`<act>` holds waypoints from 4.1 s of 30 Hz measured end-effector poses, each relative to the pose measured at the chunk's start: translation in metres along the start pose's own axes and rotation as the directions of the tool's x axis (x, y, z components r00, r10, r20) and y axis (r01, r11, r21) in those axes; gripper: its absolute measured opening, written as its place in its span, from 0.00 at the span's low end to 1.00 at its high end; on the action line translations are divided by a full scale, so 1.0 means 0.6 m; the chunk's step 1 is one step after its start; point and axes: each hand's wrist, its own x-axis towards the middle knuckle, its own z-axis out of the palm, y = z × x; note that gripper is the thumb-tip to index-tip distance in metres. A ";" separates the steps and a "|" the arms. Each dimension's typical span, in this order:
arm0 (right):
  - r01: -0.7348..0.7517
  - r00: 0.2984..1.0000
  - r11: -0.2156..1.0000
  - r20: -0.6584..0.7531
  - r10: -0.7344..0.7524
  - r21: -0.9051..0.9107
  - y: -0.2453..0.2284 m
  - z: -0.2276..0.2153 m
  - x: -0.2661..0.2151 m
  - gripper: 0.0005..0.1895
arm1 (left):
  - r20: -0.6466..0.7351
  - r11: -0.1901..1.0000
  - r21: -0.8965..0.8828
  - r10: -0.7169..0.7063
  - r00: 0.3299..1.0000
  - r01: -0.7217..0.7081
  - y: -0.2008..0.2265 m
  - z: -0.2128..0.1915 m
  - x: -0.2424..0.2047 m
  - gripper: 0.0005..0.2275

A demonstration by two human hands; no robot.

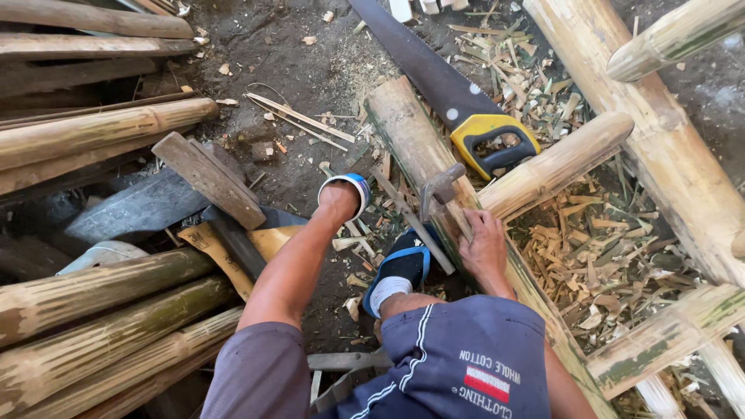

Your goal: The person assembles a bamboo frame by hammering bamboo dowels into pre-cut slots, sawing a bamboo pole to length, and fitting it into the structure. The person uses a hammer and a hand saw to join the pieces and then lifts the assembled frame to inspect it.

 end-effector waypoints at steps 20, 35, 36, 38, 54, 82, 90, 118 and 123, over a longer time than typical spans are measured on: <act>-0.027 1.000 1.000 0.011 0.027 0.006 0.017 0.017 0.006 0.26 | 0.045 0.265 -0.939 -0.532 0.846 0.217 0.221 -0.010 -0.092 0.12; -0.174 0.985 0.733 0.121 0.125 0.658 0.049 -0.008 -0.056 0.23 | -0.175 -0.434 -0.836 -0.367 0.914 -0.335 0.283 -0.043 -0.087 0.10; -0.139 0.990 0.746 0.083 0.112 0.652 0.048 -0.014 -0.060 0.24 | -0.145 -0.484 -0.825 -0.320 0.936 -0.293 0.297 -0.052 -0.086 0.09; -0.184 0.981 0.796 0.051 0.190 0.577 0.049 -0.026 -0.069 0.25 | -0.088 -0.576 -0.793 -0.219 0.972 -0.202 0.317 -0.064 -0.080 0.08; -0.356 0.902 0.869 -0.118 0.416 0.344 0.173 -0.012 -0.162 0.25 | -0.565 0.452 -0.725 0.043 0.824 -0.520 0.289 -0.178 -0.060 0.07; -0.016 0.994 0.946 -0.098 0.050 0.323 -0.026 -0.165 -0.086 0.22 | -0.647 0.633 -0.325 0.393 0.653 -0.703 0.278 -0.164 0.002 0.05; -0.114 0.993 0.987 0.057 0.108 0.111 -0.062 -0.170 -0.044 0.11 | -0.683 0.653 -0.298 0.364 0.633 -0.696 0.280 -0.167 0.009 0.06; -0.226 0.950 0.911 -0.129 0.284 0.345 0.001 -0.078 -0.083 0.18 | 0.076 0.999 0.043 -0.028 0.997 0.024 0.020 0.013 0.041 0.11; -0.305 0.929 0.902 -0.110 0.352 0.306 0.033 -0.106 -0.103 0.17 | 0.229 0.992 0.074 0.085 0.970 -0.104 -0.010 0.001 0.045 0.12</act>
